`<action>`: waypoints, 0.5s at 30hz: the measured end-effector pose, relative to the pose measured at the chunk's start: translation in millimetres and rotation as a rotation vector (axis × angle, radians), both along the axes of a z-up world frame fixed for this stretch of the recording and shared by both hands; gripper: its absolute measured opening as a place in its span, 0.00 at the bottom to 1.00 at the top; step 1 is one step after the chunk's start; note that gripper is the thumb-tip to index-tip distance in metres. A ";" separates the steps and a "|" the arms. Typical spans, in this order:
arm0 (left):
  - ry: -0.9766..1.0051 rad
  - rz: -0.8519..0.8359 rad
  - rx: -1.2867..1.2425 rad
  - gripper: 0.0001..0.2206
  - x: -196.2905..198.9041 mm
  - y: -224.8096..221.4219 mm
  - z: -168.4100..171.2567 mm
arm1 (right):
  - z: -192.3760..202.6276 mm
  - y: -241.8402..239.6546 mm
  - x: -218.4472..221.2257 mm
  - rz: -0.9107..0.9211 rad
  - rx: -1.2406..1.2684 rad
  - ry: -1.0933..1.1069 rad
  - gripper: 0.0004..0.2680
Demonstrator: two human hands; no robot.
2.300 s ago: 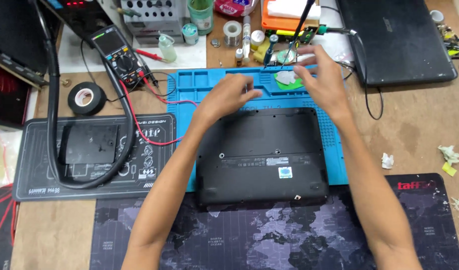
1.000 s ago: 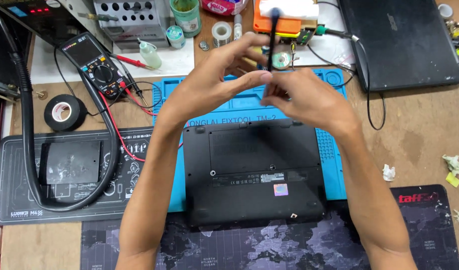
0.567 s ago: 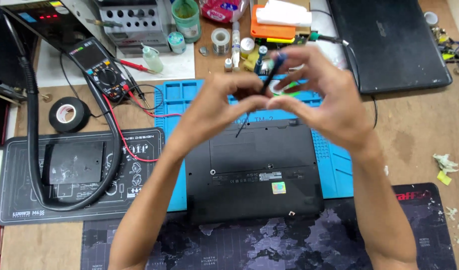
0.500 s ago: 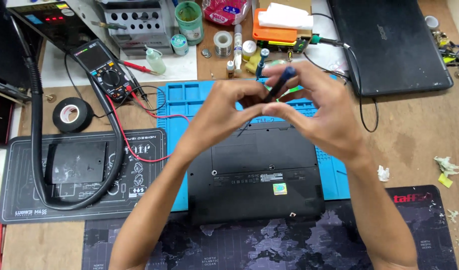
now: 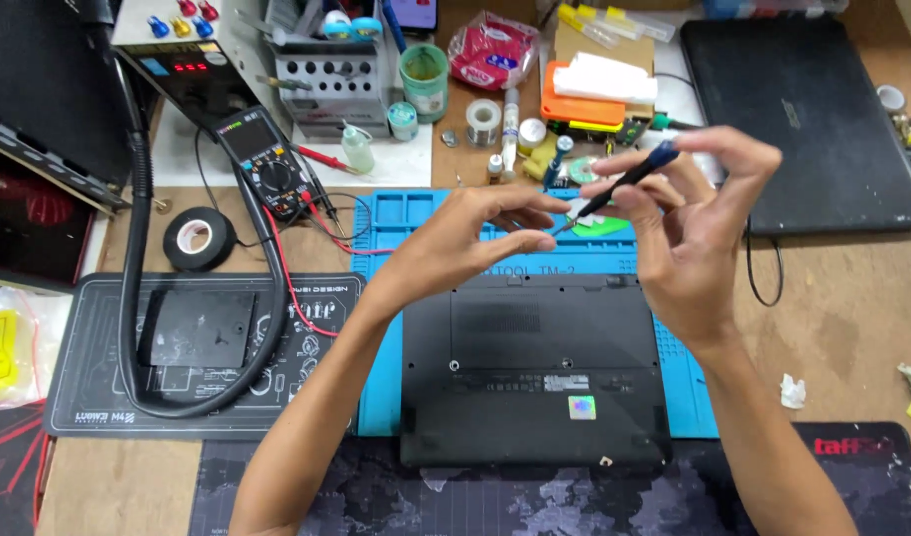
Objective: Cleaning a repair mat with a brush and then using a screwdriver to disassemble a laptop casing.
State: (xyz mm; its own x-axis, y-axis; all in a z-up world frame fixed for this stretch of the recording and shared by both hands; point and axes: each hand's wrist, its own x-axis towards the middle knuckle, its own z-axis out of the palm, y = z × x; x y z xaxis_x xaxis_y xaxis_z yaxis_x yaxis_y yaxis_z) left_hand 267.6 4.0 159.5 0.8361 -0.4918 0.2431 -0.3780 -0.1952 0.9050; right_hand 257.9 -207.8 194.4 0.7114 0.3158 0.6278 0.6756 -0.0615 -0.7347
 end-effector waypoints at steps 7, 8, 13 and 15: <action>0.025 0.002 0.003 0.16 2.3 -2.7 -8.0 | -10.3 2.6 4.1 -0.019 -0.028 0.044 0.13; 0.017 -0.008 -0.003 0.15 3.7 -3.4 -10.1 | -12.8 1.5 5.4 -0.020 -0.031 0.042 0.13; 0.017 -0.017 0.031 0.15 5.8 -6.8 -12.2 | -15.4 -2.1 4.5 -0.019 -0.025 0.110 0.14; 0.013 0.007 0.070 0.15 4.6 -6.8 -8.9 | -16.9 -2.6 4.6 0.035 -0.011 0.134 0.13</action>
State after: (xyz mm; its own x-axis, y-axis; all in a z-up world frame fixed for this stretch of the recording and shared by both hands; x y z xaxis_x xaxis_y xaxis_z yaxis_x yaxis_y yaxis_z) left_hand 272.1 -2.7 150.6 0.8425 -0.5010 0.1980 -0.3649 -0.2605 0.8938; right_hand 262.4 -210.4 177.5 0.7772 0.3482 0.5241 0.5732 -0.0482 -0.8180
